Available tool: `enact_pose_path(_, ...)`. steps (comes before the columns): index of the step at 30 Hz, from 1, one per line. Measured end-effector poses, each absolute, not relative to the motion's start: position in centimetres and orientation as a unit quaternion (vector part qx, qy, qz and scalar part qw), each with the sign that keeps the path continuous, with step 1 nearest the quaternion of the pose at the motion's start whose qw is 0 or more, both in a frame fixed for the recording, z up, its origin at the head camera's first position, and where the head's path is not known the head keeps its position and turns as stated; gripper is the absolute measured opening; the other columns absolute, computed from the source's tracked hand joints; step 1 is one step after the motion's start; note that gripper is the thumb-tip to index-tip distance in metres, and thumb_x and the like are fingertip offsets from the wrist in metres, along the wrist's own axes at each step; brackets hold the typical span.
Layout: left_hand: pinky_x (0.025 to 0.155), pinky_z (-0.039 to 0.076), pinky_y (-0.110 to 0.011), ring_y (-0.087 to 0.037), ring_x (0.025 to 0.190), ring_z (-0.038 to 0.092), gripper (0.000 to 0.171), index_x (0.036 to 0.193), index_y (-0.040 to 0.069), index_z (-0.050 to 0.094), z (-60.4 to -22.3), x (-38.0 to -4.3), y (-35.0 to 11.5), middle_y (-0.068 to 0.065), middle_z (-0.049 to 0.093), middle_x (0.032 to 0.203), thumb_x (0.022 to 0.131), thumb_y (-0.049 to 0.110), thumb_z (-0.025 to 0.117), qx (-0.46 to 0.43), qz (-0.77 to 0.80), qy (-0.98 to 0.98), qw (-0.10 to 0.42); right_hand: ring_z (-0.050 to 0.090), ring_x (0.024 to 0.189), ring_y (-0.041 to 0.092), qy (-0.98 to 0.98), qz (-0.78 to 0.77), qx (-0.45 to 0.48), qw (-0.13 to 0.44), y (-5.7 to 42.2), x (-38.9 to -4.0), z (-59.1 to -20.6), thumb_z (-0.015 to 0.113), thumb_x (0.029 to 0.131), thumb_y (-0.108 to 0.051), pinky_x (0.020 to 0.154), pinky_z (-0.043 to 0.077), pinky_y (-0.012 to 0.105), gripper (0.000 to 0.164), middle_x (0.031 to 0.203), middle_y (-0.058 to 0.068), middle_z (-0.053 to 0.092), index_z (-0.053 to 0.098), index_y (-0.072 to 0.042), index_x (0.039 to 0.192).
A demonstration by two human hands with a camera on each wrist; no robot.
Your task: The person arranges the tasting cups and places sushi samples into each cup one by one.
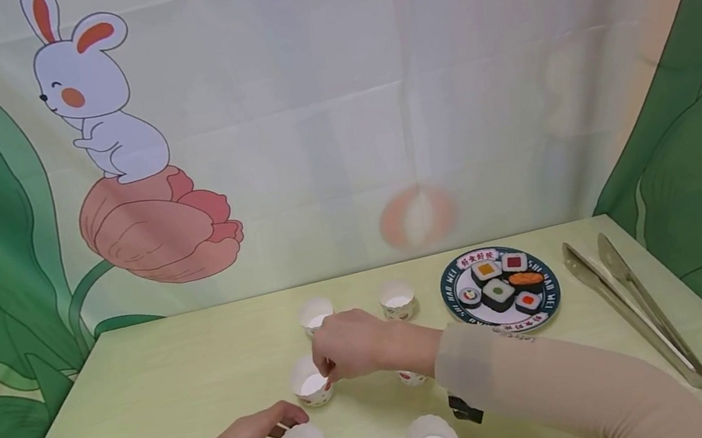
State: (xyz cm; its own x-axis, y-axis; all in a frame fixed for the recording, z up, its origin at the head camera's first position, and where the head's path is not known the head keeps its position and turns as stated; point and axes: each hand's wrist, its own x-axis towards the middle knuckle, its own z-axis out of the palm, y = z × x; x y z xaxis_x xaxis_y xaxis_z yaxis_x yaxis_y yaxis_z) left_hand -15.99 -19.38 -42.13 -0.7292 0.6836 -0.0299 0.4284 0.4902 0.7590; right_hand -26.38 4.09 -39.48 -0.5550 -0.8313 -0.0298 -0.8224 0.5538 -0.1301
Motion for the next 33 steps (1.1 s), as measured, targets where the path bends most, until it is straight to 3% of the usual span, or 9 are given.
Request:
enact_pose_path(5,0.094,0.054,-0.033,-0.021,0.109,0.064,0.061,0.126,0.013,0.055,-42.1,-15.9,-19.2,0.004,0.062,0.121,0.077,0.014,0.092,0.33,0.378,0.848,0.17,0.059,0.072,-0.004,0.883,-0.046,-0.465,0.049,3.9,-26.3,-39.5,0.084,0.088,-0.025,0.064,0.052,0.025,0.003,0.078,-0.02,0.069,0.082,-0.026,0.089)
enact_pose_path(13,0.094,0.054,-0.032,-0.018,0.109,0.063,0.062,0.127,0.016,0.055,-42.0,-15.8,-19.2,0.005,0.061,0.121,0.077,0.013,0.091,0.34,0.362,0.852,0.165,0.064,0.081,0.0,0.888,-0.062,-0.449,0.074,4.6,-26.6,-39.0,0.082,0.09,-0.02,0.068,0.054,0.029,0.024,0.085,-0.016,0.073,0.08,-0.021,0.114)
enact_pose_path(26,0.103,0.048,-0.044,-0.018,0.119,0.058,0.075,0.142,0.016,0.051,-40.5,-15.5,-19.7,0.003,0.06,0.128,0.079,0.024,0.09,0.332,0.337,0.866,0.162,0.067,0.081,0.009,0.879,-0.092,-0.466,0.044,6.8,-26.8,-38.5,0.082,0.09,-0.017,0.069,0.055,0.028,0.023,0.085,-0.01,0.074,0.079,-0.016,0.112)
enact_pose_path(33,0.103,0.048,-0.045,-0.027,0.119,0.058,0.065,0.138,0.018,0.055,-39.6,-16.1,-19.8,0.002,0.059,0.132,0.084,0.036,0.087,0.324,0.344,0.868,0.154,0.066,0.076,0.007,0.881,-0.109,-0.46,0.035,8.0,-26.3,-38.3,0.081,0.09,-0.021,0.07,0.055,0.028,0.021,0.087,-0.011,0.074,0.08,-0.017,0.111)
